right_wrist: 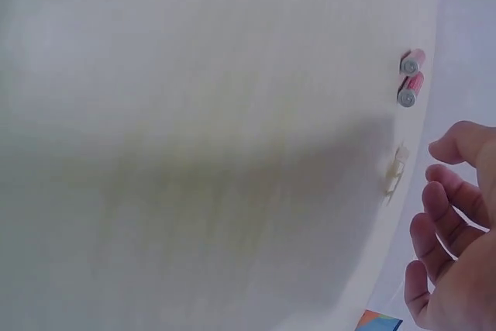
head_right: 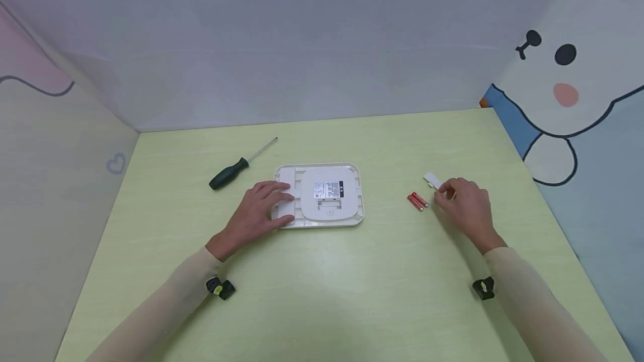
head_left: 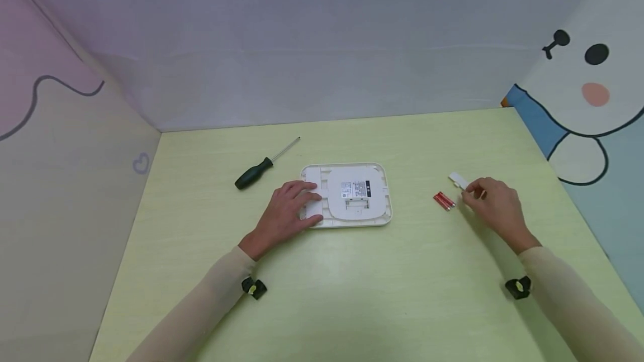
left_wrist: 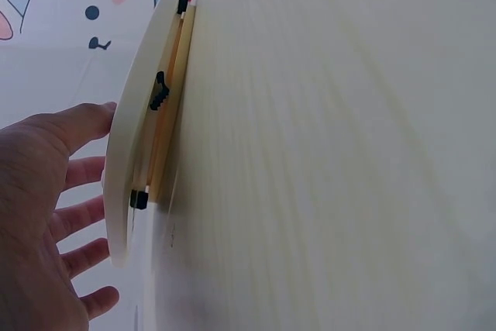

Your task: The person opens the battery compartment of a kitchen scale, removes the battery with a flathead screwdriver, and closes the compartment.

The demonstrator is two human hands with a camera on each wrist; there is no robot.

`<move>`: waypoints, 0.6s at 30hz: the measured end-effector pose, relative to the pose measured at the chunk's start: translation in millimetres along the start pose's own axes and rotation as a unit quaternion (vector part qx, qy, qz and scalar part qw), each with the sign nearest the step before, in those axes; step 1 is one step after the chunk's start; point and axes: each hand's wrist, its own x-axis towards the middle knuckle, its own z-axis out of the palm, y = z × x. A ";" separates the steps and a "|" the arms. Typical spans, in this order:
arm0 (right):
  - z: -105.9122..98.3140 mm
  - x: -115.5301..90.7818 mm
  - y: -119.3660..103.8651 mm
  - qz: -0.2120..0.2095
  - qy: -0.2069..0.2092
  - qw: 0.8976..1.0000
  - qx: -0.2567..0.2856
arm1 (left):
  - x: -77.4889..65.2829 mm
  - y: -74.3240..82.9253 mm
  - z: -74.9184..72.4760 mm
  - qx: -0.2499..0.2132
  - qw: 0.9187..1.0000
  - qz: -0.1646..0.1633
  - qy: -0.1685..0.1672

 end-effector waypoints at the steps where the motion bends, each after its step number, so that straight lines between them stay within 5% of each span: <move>1: -0.8 2.6 -0.3 0.001 0.001 1.000 -0.008 | 0.0 0.1 -0.1 -0.001 1.000 -0.001 0.000; 18: 5.1 22.3 0.1 0.007 -0.045 0.994 -0.096 | -0.2 -2.0 1.0 -0.003 1.000 0.003 0.002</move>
